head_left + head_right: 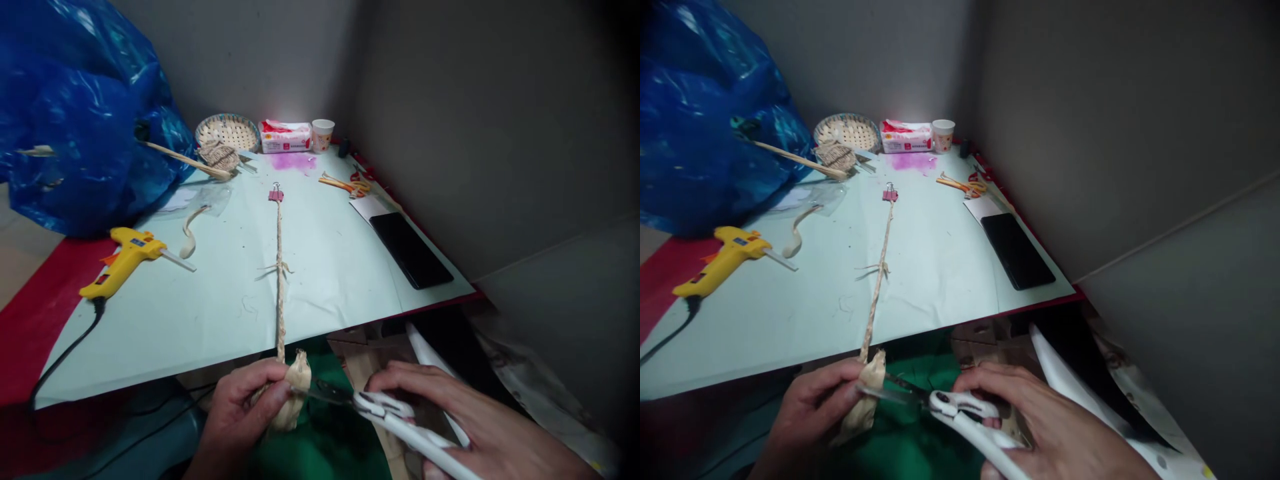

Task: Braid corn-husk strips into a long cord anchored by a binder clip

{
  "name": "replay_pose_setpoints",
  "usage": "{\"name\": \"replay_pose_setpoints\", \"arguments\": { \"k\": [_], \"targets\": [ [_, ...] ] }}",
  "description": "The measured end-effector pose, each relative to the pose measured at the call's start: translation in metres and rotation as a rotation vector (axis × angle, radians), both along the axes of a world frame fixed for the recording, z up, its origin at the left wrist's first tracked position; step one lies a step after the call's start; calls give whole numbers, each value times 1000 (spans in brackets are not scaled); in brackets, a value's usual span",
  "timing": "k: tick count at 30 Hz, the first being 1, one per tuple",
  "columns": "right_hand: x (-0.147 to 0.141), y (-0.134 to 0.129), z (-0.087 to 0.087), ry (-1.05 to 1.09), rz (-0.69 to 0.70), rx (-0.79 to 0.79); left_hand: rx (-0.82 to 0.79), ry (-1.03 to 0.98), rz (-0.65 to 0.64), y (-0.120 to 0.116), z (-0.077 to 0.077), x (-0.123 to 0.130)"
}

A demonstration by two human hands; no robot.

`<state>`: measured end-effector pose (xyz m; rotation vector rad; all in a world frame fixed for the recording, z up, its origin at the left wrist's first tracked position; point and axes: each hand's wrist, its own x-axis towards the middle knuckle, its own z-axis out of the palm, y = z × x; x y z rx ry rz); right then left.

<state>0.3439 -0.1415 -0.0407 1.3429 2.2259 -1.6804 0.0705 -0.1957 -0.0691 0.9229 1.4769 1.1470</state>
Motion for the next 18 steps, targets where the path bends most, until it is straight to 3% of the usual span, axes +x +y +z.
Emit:
{"name": "replay_pose_setpoints", "arguments": {
  "k": [10,14,18],
  "targets": [
    [-21,12,9,103,0,149,23,-44,-60,2,7,2],
    [-28,21,16,176,13,188,3,-76,-28,7,20,2],
    [-38,38,29,266,10,114,54,-120,-27,21,40,-4]
  ]
}}
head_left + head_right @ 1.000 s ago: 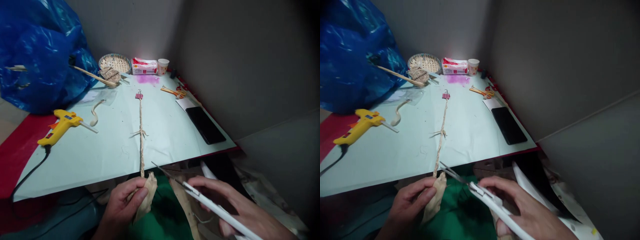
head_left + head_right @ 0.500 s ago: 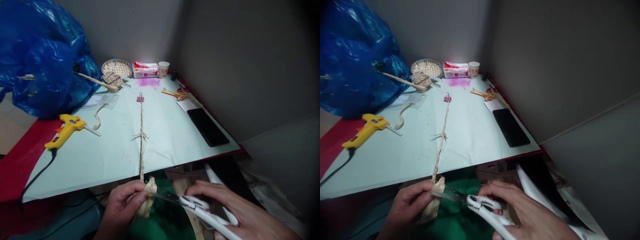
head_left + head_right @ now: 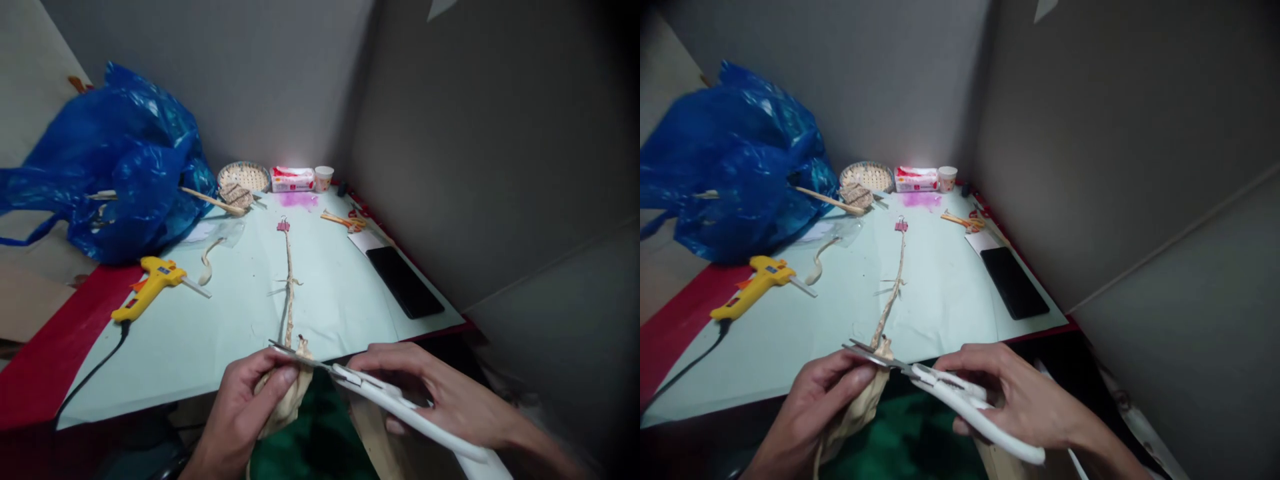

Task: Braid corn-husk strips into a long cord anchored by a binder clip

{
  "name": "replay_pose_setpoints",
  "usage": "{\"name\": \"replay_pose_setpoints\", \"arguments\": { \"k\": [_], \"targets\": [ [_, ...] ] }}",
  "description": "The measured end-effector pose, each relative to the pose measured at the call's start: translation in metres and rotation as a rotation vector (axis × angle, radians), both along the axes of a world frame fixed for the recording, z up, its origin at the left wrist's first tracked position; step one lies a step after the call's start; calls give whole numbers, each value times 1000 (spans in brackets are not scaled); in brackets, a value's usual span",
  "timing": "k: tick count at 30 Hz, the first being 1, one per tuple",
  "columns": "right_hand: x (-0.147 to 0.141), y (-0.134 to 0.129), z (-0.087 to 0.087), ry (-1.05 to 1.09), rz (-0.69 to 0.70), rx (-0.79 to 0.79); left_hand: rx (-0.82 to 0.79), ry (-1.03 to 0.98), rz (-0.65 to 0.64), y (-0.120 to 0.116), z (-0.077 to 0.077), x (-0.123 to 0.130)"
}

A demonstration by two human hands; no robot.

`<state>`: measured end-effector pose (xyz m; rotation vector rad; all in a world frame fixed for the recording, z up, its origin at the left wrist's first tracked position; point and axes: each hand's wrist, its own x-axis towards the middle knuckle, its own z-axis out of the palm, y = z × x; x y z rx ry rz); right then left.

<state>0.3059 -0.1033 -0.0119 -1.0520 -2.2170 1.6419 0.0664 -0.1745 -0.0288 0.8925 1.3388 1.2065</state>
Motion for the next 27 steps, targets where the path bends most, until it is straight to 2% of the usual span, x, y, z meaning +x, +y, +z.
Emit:
{"name": "replay_pose_setpoints", "arguments": {
  "k": [4,7,11,15,17,19,23,25,27],
  "targets": [
    [-15,30,22,129,49,-109,69,9,12,28,27,-14],
    [-28,59,35,205,96,-80,127,18,-53,61,47,-27],
    [-43,95,33,320,63,-108,136,27,-122,108,58,-40],
    [-53,114,20,285,-15,-26,185,14,-146,140,47,-47],
    [-53,119,17,234,-30,20,177,9,-151,146,38,-51],
    [-50,124,21,144,-101,135,153,0,-159,149,28,-56],
    [-37,142,32,-370,-312,677,75,-68,-141,151,10,-65],
    [-32,153,30,-581,-338,792,40,-110,-128,152,4,-67],
    [-32,163,21,-686,-347,796,16,-127,-133,152,1,-67]
  ]
}}
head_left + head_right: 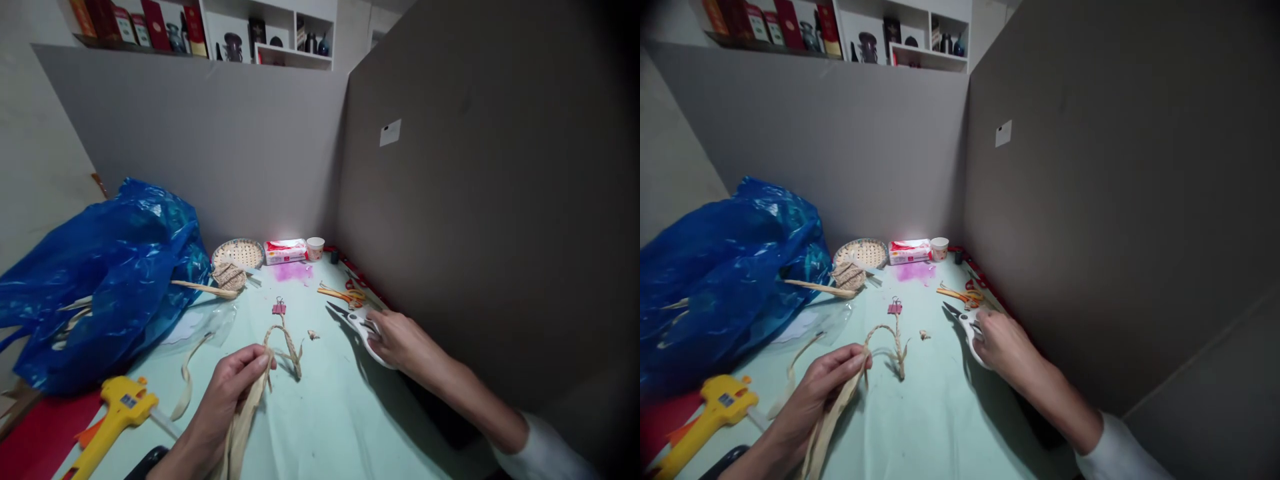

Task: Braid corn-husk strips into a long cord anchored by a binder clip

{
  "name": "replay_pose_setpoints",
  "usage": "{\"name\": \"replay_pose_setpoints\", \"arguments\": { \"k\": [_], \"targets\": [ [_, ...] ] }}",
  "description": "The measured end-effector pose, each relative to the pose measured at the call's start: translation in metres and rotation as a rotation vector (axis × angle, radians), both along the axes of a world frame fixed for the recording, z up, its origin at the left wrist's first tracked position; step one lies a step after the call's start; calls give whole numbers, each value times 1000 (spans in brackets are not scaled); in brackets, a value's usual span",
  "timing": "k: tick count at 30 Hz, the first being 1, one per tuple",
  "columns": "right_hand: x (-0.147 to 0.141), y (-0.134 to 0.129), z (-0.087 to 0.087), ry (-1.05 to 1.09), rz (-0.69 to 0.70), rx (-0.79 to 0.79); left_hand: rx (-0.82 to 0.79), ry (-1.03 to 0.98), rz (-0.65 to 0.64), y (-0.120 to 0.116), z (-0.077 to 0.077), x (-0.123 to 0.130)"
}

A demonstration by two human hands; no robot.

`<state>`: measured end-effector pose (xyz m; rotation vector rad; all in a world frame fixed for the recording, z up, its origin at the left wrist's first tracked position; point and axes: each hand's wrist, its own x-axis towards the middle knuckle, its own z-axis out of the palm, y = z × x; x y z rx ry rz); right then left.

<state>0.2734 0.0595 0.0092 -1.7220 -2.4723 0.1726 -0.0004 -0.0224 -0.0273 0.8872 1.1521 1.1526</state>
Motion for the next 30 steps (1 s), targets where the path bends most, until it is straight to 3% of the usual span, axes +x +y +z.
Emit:
{"name": "replay_pose_setpoints", "arguments": {
  "k": [5,11,13,14,17,20,23,27,30],
  "targets": [
    [-18,15,-23,-157,-10,25,20,2,-29,-1,2,2],
    [-40,6,-8,-182,0,104,47,22,14,-8,8,2],
    [-51,-7,-1,-49,67,109,45,43,1,-11,10,3],
    [-57,-15,1,132,148,82,51,67,-5,-13,11,4],
    [-82,-36,3,657,295,-190,148,172,-3,-15,10,5],
    [-103,-45,-2,920,317,-391,270,287,9,-13,8,4],
    [-113,-43,-8,1037,274,-447,321,383,41,-11,5,4],
    [-116,-41,-14,1086,249,-398,318,465,115,-10,2,5],
    [-116,-40,-17,1143,259,-473,297,486,131,-10,0,5]
  ]
}}
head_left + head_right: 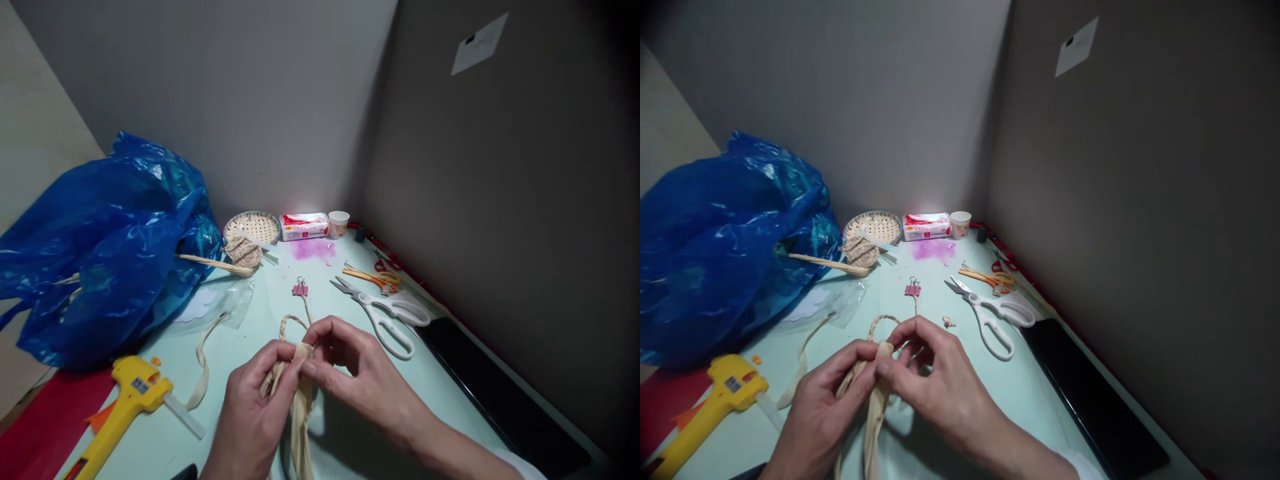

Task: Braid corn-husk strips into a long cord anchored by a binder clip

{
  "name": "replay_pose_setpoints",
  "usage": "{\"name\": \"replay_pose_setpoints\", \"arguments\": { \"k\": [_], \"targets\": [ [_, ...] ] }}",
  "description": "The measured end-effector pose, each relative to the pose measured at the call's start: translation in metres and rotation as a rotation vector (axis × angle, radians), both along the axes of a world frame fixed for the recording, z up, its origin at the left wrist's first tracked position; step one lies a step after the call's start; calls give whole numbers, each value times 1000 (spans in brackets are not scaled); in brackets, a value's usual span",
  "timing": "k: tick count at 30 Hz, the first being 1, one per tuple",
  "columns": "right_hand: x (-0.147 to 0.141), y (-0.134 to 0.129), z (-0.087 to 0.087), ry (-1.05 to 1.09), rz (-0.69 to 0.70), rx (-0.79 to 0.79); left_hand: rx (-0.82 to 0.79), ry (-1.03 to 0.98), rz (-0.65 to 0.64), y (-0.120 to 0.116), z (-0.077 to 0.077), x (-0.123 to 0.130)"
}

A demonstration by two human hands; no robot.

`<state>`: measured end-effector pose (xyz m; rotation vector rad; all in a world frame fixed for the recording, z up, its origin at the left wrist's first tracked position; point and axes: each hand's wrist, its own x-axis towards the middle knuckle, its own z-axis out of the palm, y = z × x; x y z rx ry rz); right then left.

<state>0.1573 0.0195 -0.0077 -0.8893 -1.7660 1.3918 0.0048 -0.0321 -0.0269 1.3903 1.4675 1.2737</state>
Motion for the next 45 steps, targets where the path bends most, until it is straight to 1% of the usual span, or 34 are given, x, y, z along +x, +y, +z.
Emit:
{"name": "replay_pose_setpoints", "arguments": {
  "k": [3,7,9,14,18,24,28,34,38,41,45],
  "targets": [
    [0,2,-3,18,13,-27,-34,-43,-23,0,1,1],
    [3,5,-5,-26,33,-39,-84,-123,-14,0,6,4],
    [4,7,-7,-63,59,-26,-101,-109,-27,1,7,5],
    [7,10,-13,-98,141,16,-141,-32,-134,5,1,-2],
    [8,9,-13,-64,162,38,-119,-13,-138,5,-2,-5],
    [5,8,-12,-18,160,0,-125,-60,-138,5,-5,-7],
    [3,7,-14,-35,146,8,-125,-65,-119,7,-4,-6],
    [3,6,-16,-91,130,112,-132,-40,-102,9,1,-3],
    [-2,3,-18,-102,40,249,-144,-64,-62,11,-3,-4],
    [-5,0,-19,-112,-23,337,-167,-114,-35,11,-8,-5],
    [-6,-1,-19,-92,-35,395,-217,-228,-53,11,-10,-5]
  ]
}}
